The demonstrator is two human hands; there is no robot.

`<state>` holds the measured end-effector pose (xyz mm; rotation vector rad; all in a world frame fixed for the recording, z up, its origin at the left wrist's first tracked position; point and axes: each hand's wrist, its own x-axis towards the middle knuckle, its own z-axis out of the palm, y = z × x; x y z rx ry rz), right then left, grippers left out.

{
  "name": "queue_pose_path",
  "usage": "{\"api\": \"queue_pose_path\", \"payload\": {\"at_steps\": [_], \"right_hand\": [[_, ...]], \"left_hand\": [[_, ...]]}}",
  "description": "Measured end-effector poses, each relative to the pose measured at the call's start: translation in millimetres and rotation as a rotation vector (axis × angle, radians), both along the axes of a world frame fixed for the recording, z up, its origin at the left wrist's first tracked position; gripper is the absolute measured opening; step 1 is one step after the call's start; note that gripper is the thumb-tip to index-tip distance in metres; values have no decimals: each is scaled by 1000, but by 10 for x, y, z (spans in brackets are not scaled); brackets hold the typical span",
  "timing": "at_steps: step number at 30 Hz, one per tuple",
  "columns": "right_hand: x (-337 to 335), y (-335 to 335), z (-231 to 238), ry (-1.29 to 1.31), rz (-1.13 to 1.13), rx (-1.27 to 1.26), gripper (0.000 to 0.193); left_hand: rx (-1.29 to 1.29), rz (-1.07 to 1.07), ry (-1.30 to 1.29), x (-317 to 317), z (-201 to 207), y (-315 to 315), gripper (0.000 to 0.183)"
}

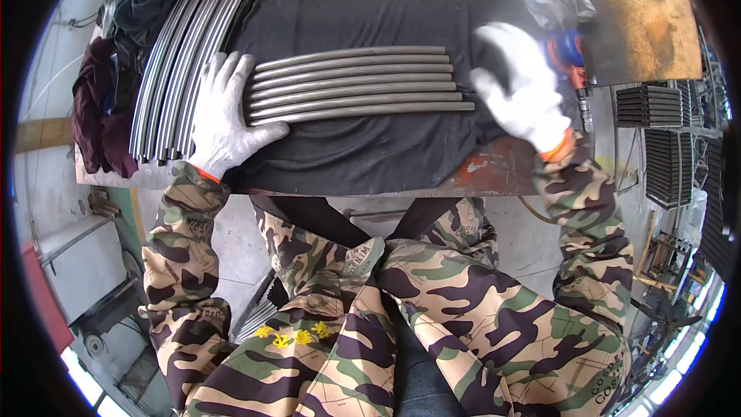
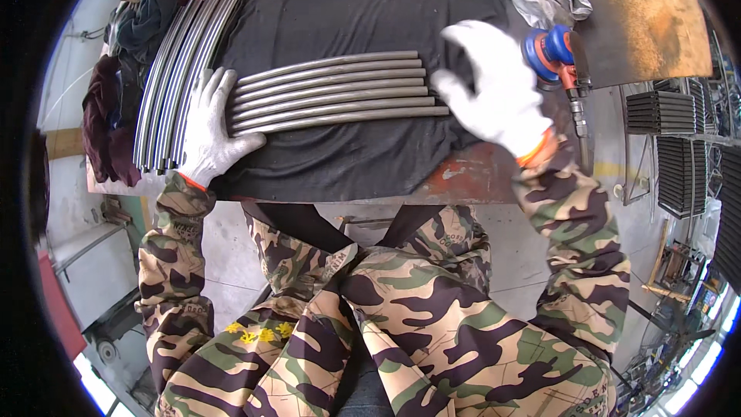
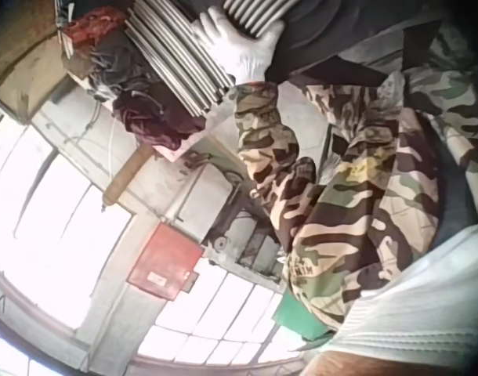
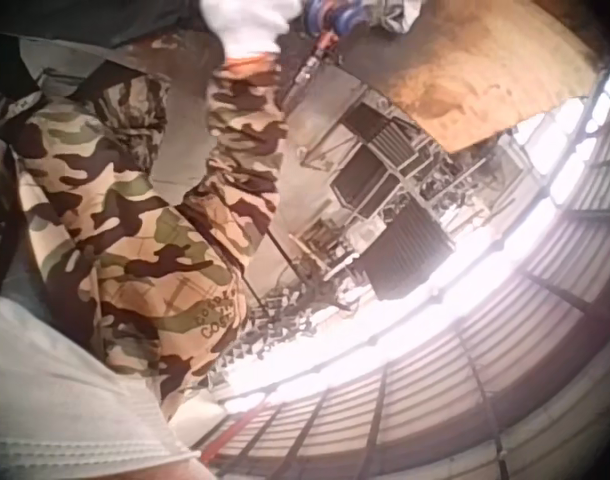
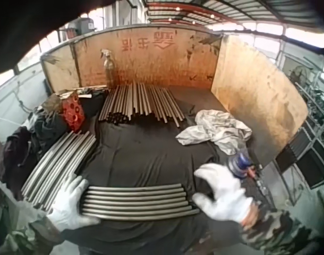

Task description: Sanding and cleaning a bundle of metal tubes at a workbench.

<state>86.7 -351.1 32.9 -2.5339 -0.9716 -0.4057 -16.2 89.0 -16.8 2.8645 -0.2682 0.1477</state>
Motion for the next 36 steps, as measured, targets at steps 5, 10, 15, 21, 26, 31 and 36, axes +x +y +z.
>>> {"api": "queue_pose_path", "payload": {"at_steps": [5,10,15,21,26,31,36], "right_hand": [[-131,428,-422,143,67,166,70],[-94,615,-502,216,36,249,73],[-43,765,-428,-5,29,-149,79],[-136,730,-352,51,100,-352,86],[-131,542,-261,104,174,-194,75],[-334,-349,36,57,-26,81,61],[-850,-1144,-241,-82,-262,-293,72]], "left_hand": [[-91,24,5,5,4,-67,112],[-122,-21,-1,47,25,-111,110],[9,-39,-92,-11,7,-160,106],[0,-63,-115,-107,32,-239,102],[3,-43,-113,-146,-34,-197,100],[-15,-26,-136,-133,-96,-201,98],[9,-33,-106,-106,-112,-144,95]]}}
